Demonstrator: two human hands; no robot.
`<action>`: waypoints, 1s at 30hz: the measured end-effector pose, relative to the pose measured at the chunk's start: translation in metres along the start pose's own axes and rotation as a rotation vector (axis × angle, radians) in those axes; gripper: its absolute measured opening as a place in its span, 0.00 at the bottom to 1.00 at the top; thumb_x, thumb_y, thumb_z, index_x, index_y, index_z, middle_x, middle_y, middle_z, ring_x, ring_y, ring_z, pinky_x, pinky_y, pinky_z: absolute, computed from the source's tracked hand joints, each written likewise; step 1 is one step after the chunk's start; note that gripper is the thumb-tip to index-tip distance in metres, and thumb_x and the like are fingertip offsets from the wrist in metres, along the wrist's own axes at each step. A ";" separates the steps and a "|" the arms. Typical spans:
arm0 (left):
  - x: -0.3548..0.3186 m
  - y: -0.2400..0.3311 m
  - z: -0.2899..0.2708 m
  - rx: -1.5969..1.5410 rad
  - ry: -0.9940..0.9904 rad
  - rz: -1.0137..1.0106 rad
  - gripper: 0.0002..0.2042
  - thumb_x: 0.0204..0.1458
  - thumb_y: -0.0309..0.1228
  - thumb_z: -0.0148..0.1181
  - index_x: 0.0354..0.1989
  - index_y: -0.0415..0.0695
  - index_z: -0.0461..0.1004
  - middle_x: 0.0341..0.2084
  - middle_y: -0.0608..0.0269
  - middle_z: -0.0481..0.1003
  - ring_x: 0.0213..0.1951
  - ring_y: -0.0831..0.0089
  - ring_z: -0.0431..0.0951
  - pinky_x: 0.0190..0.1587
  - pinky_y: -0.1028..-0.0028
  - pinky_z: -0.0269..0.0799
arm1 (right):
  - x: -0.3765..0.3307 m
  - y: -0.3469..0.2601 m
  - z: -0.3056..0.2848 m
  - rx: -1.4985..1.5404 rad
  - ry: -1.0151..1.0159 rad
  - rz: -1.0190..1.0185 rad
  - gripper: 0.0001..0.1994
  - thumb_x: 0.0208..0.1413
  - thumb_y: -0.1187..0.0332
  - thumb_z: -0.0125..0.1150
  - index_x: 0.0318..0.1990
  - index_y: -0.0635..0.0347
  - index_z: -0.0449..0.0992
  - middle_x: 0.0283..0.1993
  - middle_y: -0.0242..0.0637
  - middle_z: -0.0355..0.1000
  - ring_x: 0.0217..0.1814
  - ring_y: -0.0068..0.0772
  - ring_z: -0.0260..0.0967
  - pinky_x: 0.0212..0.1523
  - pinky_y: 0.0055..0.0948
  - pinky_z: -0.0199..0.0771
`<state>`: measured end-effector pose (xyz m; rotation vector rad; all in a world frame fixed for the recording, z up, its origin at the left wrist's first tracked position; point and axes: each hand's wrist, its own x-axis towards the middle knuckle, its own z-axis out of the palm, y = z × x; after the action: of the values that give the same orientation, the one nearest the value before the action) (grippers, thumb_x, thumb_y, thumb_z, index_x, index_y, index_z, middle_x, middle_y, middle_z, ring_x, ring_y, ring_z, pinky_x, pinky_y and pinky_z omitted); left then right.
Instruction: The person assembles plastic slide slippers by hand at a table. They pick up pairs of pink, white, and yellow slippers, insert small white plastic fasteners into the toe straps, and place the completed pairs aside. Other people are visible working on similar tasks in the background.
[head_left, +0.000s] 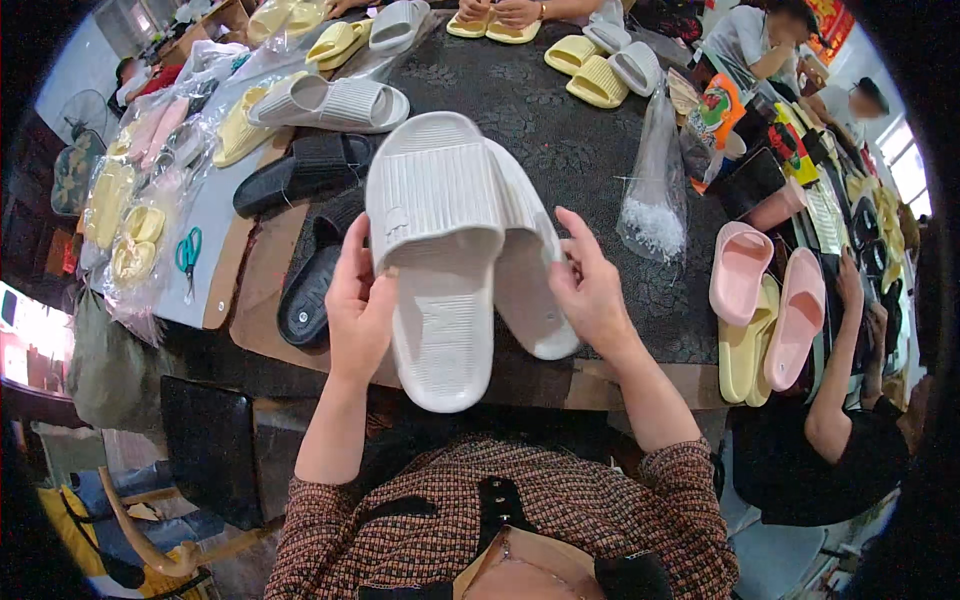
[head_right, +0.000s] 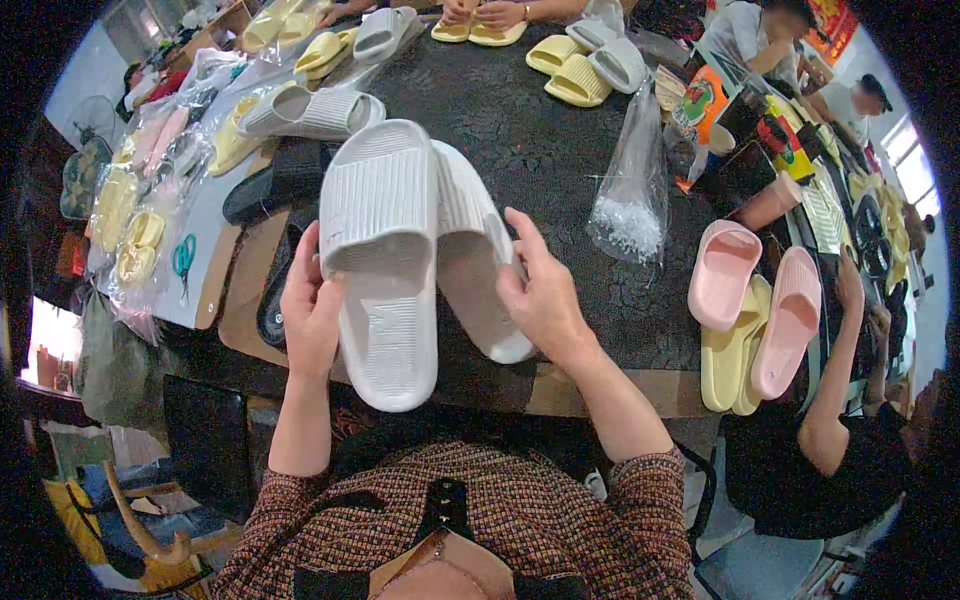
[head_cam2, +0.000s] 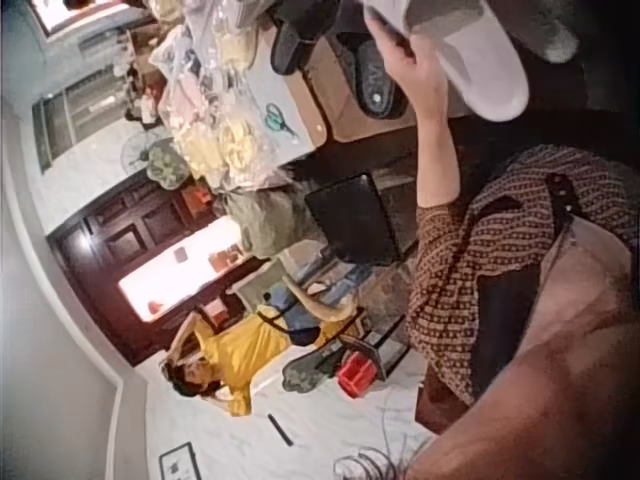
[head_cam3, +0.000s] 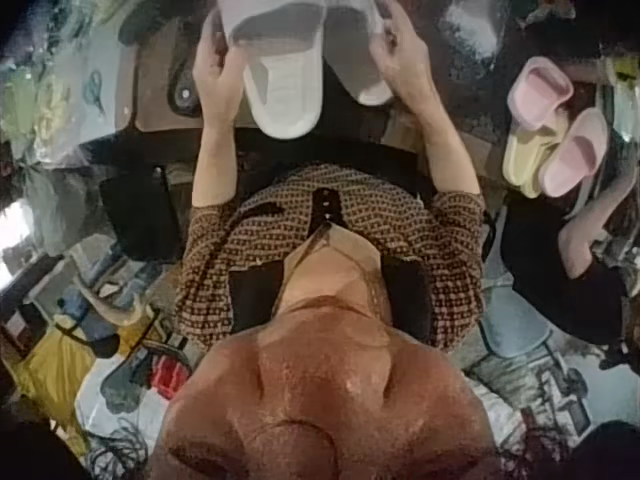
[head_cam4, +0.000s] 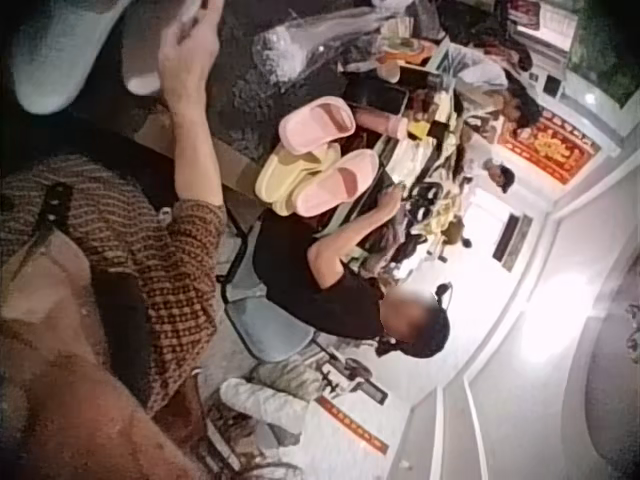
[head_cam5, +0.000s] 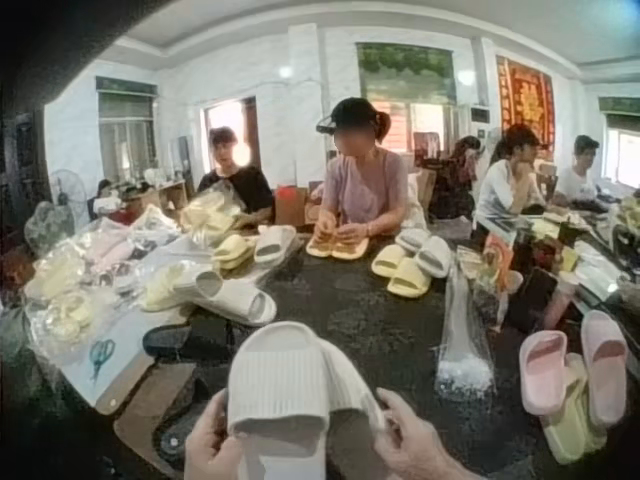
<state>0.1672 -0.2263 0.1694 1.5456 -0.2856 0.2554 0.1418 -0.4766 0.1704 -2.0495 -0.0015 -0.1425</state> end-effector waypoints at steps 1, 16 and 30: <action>-0.001 -0.003 -0.003 0.009 0.041 0.009 0.29 0.54 0.20 0.49 0.66 0.33 0.50 0.46 0.59 0.71 0.45 0.79 0.69 0.50 0.77 0.64 | -0.002 0.006 -0.002 -0.009 0.032 0.011 0.27 0.53 0.77 0.50 0.63 0.59 0.57 0.47 0.50 0.71 0.40 0.33 0.72 0.43 0.28 0.71; -0.006 -0.023 0.000 0.122 0.021 -0.051 0.27 0.56 0.21 0.49 0.65 0.32 0.52 0.47 0.55 0.71 0.46 0.76 0.70 0.51 0.76 0.64 | -0.021 0.029 -0.019 0.377 0.140 -0.027 0.24 0.58 0.80 0.43 0.63 0.68 0.55 0.40 0.38 0.72 0.37 0.19 0.67 0.40 0.20 0.67; -0.013 -0.044 0.000 0.690 -0.237 0.139 0.26 0.54 0.24 0.55 0.61 0.32 0.58 0.56 0.46 0.63 0.50 0.62 0.70 0.44 0.73 0.71 | -0.034 0.059 -0.053 -0.383 0.253 -0.182 0.10 0.53 0.74 0.54 0.42 0.66 0.74 0.42 0.48 0.72 0.46 0.49 0.70 0.49 0.38 0.69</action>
<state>0.1695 -0.2264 0.1233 2.2482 -0.5301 0.2969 0.1066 -0.5489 0.1392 -2.3969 -0.0035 -0.5507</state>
